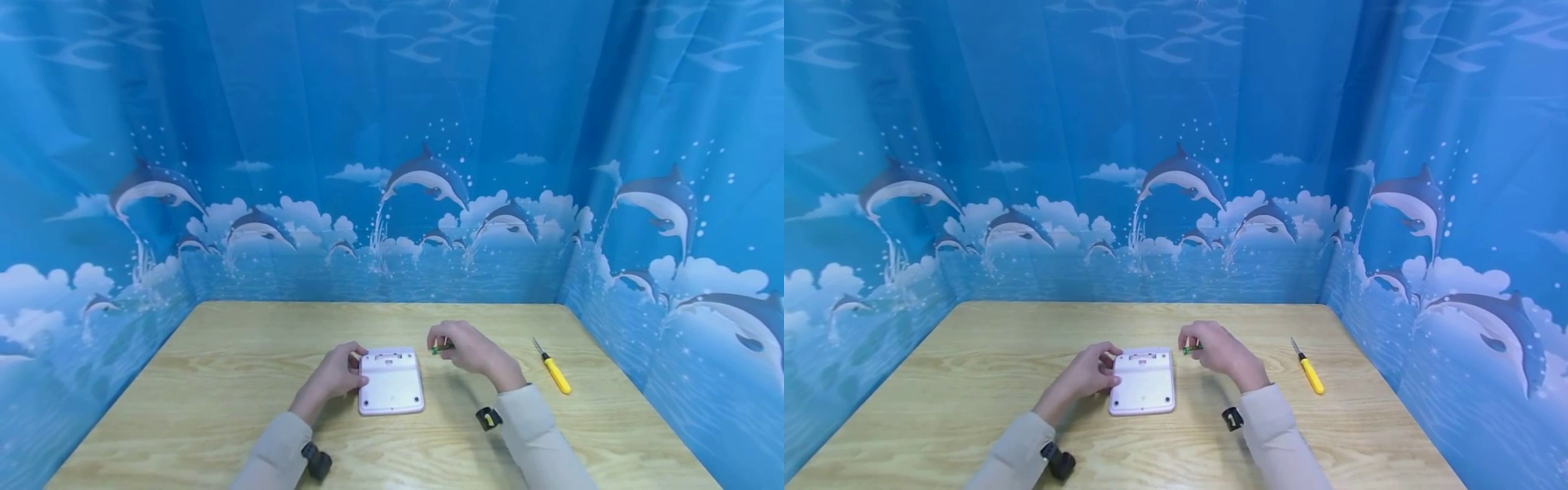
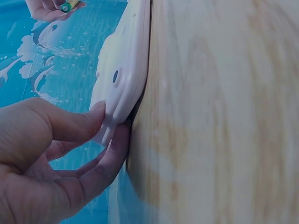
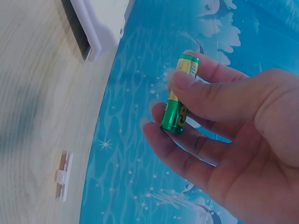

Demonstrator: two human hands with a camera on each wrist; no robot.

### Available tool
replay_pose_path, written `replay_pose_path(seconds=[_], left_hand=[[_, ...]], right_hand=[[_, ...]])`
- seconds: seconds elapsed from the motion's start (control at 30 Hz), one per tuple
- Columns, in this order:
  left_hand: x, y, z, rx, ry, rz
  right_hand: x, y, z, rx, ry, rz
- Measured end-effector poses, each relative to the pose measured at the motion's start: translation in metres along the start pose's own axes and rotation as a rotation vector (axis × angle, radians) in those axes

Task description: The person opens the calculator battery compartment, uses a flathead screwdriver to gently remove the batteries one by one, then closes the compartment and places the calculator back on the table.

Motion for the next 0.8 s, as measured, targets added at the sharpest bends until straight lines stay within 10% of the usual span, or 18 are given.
replay_pose_path(seconds=[0.8], left_hand=[[-0.002,-0.001,-0.002,-0.015,-0.007,0.017]], right_hand=[[-0.004,-0.017,0.010,0.008,-0.026,-0.110]])
Point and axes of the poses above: each hand's wrist, its own x-axis towards the middle knuckle, its own z-axis out of the back of the hand, y = z × x, the point moved 1 cm from there along x, towards the middle knuckle, and after that the axes turned 10 degrees about -z, right-handed, at the moved point
